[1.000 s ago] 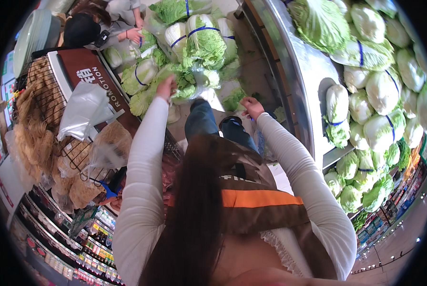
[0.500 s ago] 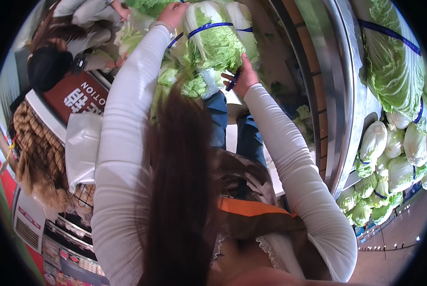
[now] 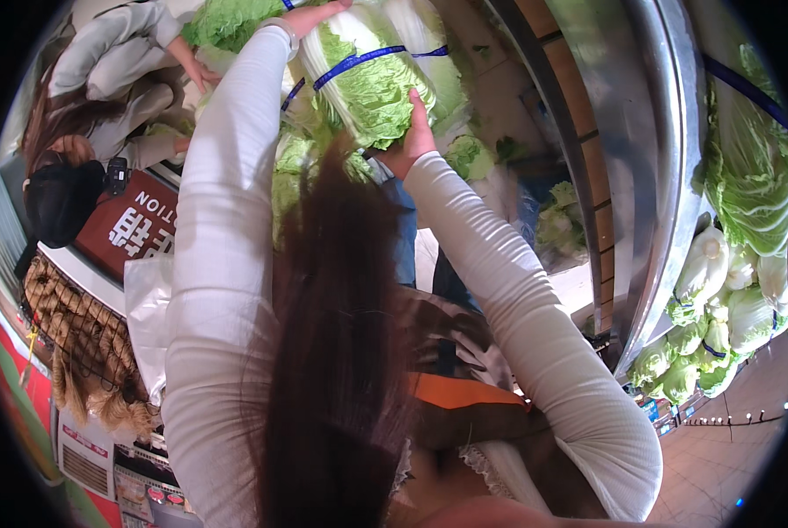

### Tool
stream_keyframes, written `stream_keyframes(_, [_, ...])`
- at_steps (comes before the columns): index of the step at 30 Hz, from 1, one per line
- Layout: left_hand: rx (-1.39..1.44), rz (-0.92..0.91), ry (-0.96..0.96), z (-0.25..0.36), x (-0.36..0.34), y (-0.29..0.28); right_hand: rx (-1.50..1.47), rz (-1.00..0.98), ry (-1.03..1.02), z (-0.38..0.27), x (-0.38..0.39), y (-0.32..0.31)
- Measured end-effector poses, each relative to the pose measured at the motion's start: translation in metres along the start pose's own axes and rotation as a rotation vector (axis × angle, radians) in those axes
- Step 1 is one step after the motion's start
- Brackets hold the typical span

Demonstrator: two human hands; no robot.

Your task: The person sits on the floor and wraps blue rubber bands around individual cabbages to bundle them. They then lift each bundled cabbage and place it onto a nearby display shelf.

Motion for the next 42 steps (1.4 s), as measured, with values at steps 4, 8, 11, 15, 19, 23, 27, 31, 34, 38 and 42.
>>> stream_keyframes(4, [-0.286, -0.009, -0.167, 0.011, 0.030, 0.014, -0.040, 0.013, 0.003, 0.007, 0.007, -0.006])
stream_keyframes(8, [-0.349, -0.014, -0.099, 0.008, 0.062, 0.040, 0.081, 0.079, -0.029, 0.020, 0.040, -0.023])
stream_keyframes(11, [-0.266, 0.046, 0.010, -0.013, 0.096, 0.051, 0.113, 0.070, -0.114, 0.027, 0.078, -0.032])
stream_keyframes(15, [0.143, 0.079, 0.226, -0.036, 0.160, 0.074, 0.414, 0.065, -0.308, 0.004, 0.140, -0.031])
stream_keyframes(19, [0.565, -0.026, 0.391, -0.010, 0.244, 0.142, 0.764, 0.082, -0.352, -0.028, 0.217, -0.014])
stream_keyframes(23, [0.942, -0.016, 0.288, 0.034, 0.318, 0.223, 0.993, 0.135, -0.370, -0.046, 0.285, 0.009])
stream_keyframes(27, [1.219, -0.086, 0.022, 0.063, 0.372, 0.270, 1.144, 0.154, -0.392, -0.065, 0.348, 0.027])
stream_keyframes(31, [0.897, -0.113, 0.219, 0.101, 0.387, 0.278, 1.192, 0.171, -0.525, -0.081, 0.415, 0.054])
stream_keyframes(34, [0.635, 0.072, 0.412, 0.145, 0.391, 0.280, 1.032, 0.117, -0.686, -0.096, 0.463, 0.083])
stream_keyframes(38, [0.317, -0.045, 0.624, 0.263, 0.390, 0.301, 0.903, -0.067, -0.960, -0.159, 0.522, 0.130])
stream_keyframes(42, [0.009, 0.041, 0.893, 0.428, 0.357, 0.321, 0.811, -0.262, -1.134, -0.266, 0.537, 0.185])
Point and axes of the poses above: each hand's wrist, its own x-axis away from the middle knuckle, its own y-axis out of the palm, z = x × y, the point moved 4 cm from there along -x, towards the middle knuckle, and after that the axes turned 8 degrees about -z, right-handed, at the moved point
